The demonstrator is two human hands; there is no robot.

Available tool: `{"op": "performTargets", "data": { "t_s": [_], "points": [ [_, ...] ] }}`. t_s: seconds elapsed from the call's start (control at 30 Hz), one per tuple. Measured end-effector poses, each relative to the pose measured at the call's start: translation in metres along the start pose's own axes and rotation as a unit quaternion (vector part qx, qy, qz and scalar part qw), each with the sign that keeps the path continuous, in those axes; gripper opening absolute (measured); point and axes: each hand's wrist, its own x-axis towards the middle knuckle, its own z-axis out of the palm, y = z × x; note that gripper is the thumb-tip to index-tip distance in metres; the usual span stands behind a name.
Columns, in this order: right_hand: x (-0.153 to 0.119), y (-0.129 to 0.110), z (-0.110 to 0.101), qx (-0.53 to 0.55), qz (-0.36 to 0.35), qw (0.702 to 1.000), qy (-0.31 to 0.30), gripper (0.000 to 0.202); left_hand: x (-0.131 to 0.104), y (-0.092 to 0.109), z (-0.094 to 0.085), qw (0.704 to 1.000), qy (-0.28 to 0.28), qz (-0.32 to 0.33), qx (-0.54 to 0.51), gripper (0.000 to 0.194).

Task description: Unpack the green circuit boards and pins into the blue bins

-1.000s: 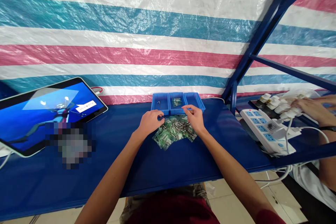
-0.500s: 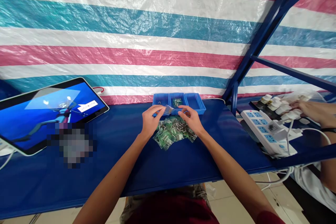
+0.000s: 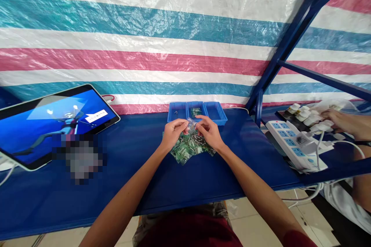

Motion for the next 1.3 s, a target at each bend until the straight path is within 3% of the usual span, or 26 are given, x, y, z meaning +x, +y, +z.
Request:
{"op": "performTargets", "data": {
  "t_s": [0.13, 0.27, 0.37, 0.47, 0.6, 0.73, 0.87, 0.97, 1.07, 1.17, 1.3],
  "points": [
    [-0.0008, -0.0001, -0.0028, -0.057, -0.090, 0.994, -0.009, 0.022, 0.0018, -0.0027, -0.0008, 0.997, 0.008, -0.043, -0.058, 0.029],
    [0.0000, 0.0002, -0.0029, -0.133, -0.139, 0.981, 0.013, 0.017, 0.0024, -0.0056, -0.0010, 0.991, -0.031, -0.084, -0.098, 0.037],
    [0.0007, -0.0005, -0.0015, -0.160, -0.141, 0.977, 0.026, 0.020, 0.0023, -0.0049, -0.0007, 0.995, -0.038, -0.076, -0.061, 0.039],
    [0.0013, -0.0016, -0.0005, -0.174, -0.124, 0.976, 0.040, 0.022, 0.0015, -0.0026, -0.0005, 0.999, -0.027, -0.022, 0.029, 0.042],
    [0.0008, -0.0012, 0.0002, -0.155, -0.087, 0.983, 0.054, 0.020, -0.0013, -0.0016, 0.0004, 0.993, -0.055, 0.024, 0.106, 0.036],
    [-0.0014, 0.0004, -0.0009, -0.118, -0.062, 0.990, 0.054, 0.018, -0.0027, -0.0028, 0.0014, 0.995, -0.052, 0.023, 0.079, 0.027],
    [-0.0024, -0.0008, -0.0021, -0.127, -0.130, 0.983, -0.006, 0.020, -0.0011, -0.0034, 0.0008, 0.999, -0.020, 0.010, 0.043, 0.030],
    [-0.0014, -0.0015, -0.0012, -0.158, -0.152, 0.976, -0.010, 0.017, -0.0001, -0.0042, 0.0005, 0.999, -0.017, 0.008, 0.028, 0.030],
    [-0.0001, -0.0003, -0.0007, -0.161, -0.131, 0.978, 0.018, 0.018, 0.0003, -0.0040, 0.0001, 0.999, -0.024, 0.016, 0.033, 0.030],
    [0.0003, 0.0015, -0.0013, -0.118, -0.061, 0.991, 0.030, 0.021, 0.0003, -0.0033, -0.0011, 0.997, -0.045, 0.025, 0.066, 0.029],
    [0.0000, 0.0010, -0.0014, -0.017, 0.031, 0.999, -0.005, 0.026, -0.0002, -0.0032, -0.0027, 0.996, -0.051, 0.011, 0.072, 0.027]
  ]
}}
